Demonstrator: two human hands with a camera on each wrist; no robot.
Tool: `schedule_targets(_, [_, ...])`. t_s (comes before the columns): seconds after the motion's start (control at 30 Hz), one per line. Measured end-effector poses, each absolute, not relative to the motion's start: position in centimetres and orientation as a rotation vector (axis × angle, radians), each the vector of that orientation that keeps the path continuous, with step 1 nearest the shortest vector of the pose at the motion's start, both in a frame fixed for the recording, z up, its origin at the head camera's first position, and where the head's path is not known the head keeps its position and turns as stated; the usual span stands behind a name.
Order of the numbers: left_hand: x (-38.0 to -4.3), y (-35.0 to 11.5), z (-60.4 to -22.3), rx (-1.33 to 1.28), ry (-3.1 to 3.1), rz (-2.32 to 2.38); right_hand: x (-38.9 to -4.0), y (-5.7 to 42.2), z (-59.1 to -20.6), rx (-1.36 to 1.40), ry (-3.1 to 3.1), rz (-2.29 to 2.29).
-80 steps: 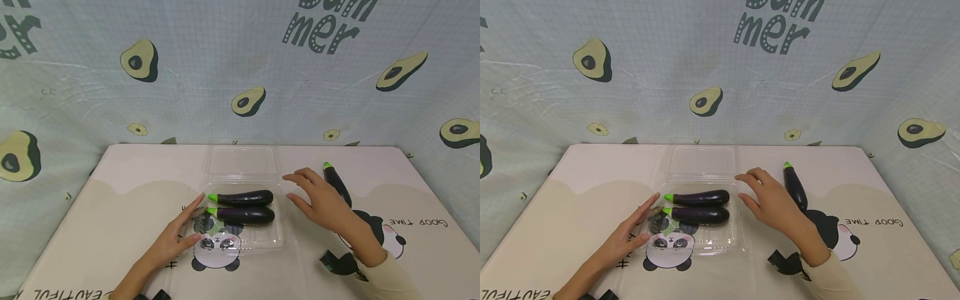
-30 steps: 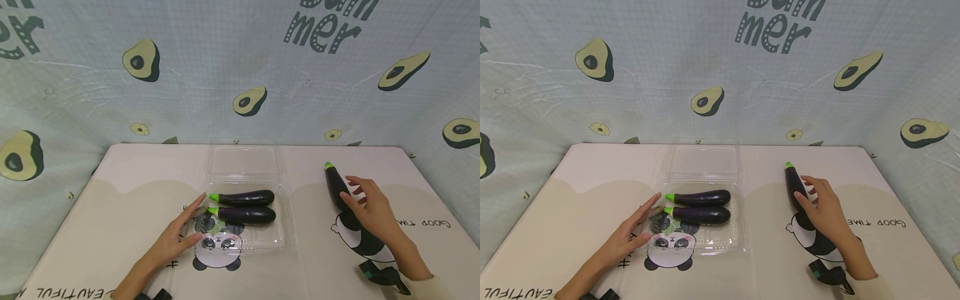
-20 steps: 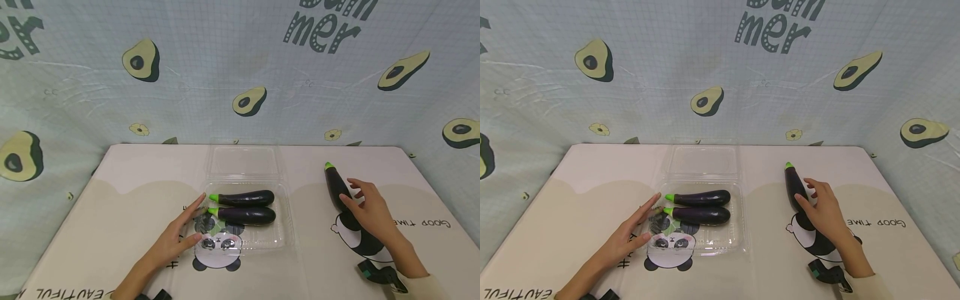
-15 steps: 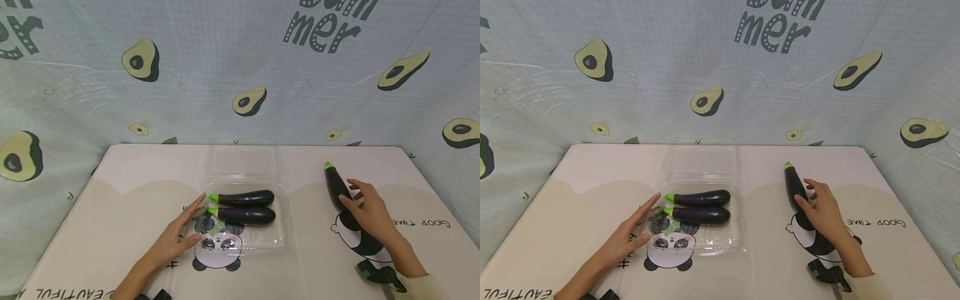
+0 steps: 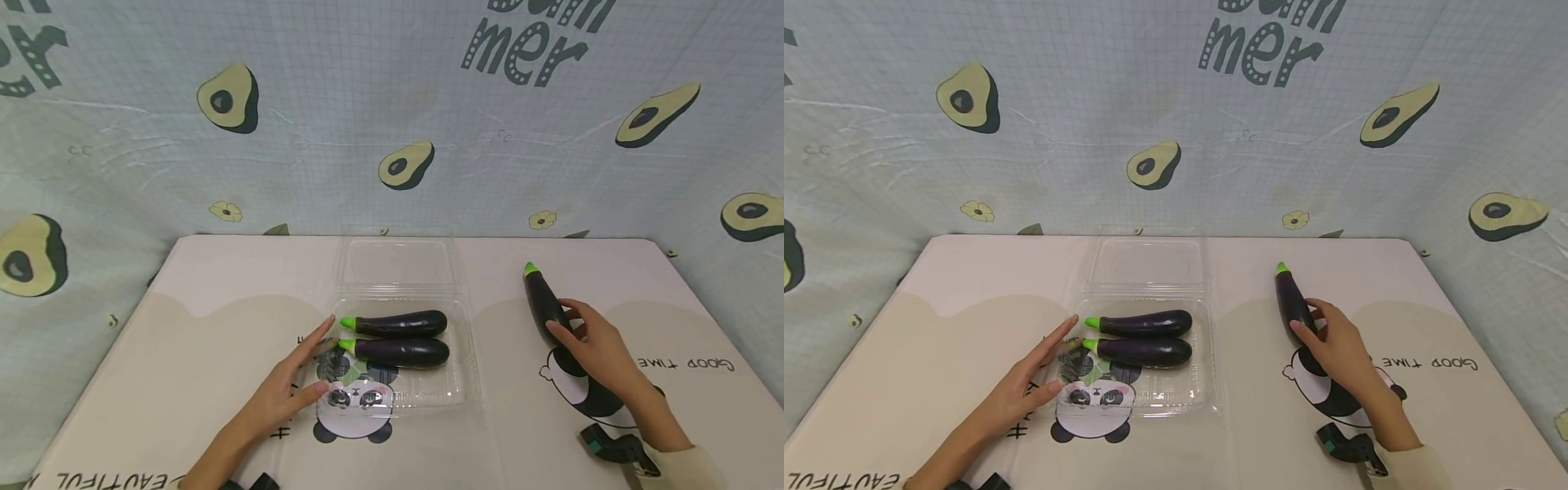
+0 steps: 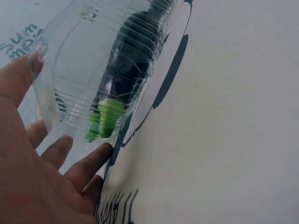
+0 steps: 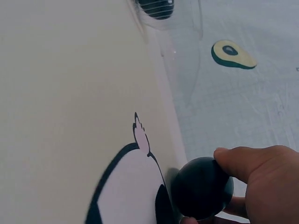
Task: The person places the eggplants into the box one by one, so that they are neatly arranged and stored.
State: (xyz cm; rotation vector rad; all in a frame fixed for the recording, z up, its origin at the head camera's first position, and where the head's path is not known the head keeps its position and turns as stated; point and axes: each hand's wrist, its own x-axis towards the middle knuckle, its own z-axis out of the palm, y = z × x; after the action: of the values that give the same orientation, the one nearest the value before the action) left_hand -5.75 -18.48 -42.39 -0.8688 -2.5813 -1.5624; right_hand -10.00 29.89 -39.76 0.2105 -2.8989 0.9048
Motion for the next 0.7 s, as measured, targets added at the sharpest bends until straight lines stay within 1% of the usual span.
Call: schedule_targets(0.7, [-5.70, -18.36, -42.06, -0.835, -2.596, -1.594, -10.00, 29.83, -39.79, 0.165, -2.966, 0.958])
